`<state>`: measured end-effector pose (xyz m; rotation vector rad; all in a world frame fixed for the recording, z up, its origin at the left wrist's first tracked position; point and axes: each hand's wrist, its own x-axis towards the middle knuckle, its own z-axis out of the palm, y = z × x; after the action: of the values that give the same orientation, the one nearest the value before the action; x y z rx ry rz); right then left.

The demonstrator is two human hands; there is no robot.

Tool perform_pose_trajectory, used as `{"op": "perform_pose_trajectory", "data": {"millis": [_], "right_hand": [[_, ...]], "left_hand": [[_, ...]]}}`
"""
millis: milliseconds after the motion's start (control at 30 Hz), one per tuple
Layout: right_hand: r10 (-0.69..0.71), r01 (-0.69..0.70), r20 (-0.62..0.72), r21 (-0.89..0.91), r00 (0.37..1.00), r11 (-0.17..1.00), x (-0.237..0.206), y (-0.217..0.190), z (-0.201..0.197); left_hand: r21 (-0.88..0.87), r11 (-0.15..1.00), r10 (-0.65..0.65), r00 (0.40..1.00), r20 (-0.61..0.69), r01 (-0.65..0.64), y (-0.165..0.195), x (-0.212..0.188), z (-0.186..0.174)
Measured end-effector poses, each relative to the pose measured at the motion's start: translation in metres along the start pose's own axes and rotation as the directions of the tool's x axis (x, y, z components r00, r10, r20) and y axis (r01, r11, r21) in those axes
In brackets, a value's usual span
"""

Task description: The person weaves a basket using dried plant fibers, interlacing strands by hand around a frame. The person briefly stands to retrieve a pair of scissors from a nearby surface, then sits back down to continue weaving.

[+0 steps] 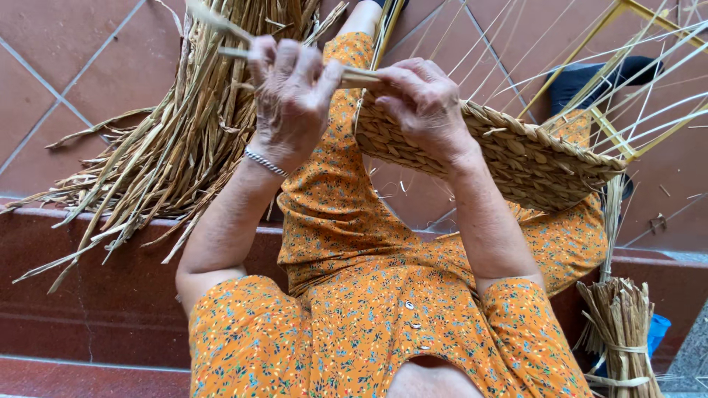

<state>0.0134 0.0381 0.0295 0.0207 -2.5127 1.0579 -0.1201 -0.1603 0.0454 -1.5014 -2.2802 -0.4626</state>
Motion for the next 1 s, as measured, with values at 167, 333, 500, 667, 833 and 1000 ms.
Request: {"op": "perform_pose_trajectory", "data": {"millis": [167, 333, 500, 667, 833, 1000], "right_hand": [[0.363, -0.358, -0.086, 0.069, 0.928, 0.931, 0.004, 0.004, 0.014], [0.415, -0.396, -0.086, 0.179, 0.906, 0.901, -0.005, 0.015, 0.017], [0.436, -0.413, -0.088, 0.2, 0.895, 0.888, -0.009, 0.02, 0.017], [0.494, -0.444, -0.102, 0.313, 0.863, 0.84, -0.012, 0.025, 0.023], [0.486, -0.422, -0.133, 0.337, 0.864, 0.842, -0.014, 0.032, 0.028], [0.428, -0.366, -0.22, 0.272, 0.877, 0.89, -0.015, 0.037, 0.034]], "left_hand": [[-0.187, 0.981, 0.015, 0.975, -0.223, -0.058, 0.023, 0.013, 0.027], [-0.514, 0.767, -0.32, 0.923, 0.213, 0.384, 0.005, 0.032, 0.106], [-0.85, -0.129, -0.231, 0.818, 0.526, 0.51, -0.013, 0.03, 0.152], [-0.796, 0.135, -0.44, 0.756, 0.485, 0.59, -0.01, 0.01, 0.145], [-0.284, 0.709, -0.478, 0.736, 0.479, 0.646, -0.026, 0.004, 0.12], [-0.045, 0.971, -0.233, 0.972, 0.024, 0.233, -0.024, 0.017, 0.107]]}}
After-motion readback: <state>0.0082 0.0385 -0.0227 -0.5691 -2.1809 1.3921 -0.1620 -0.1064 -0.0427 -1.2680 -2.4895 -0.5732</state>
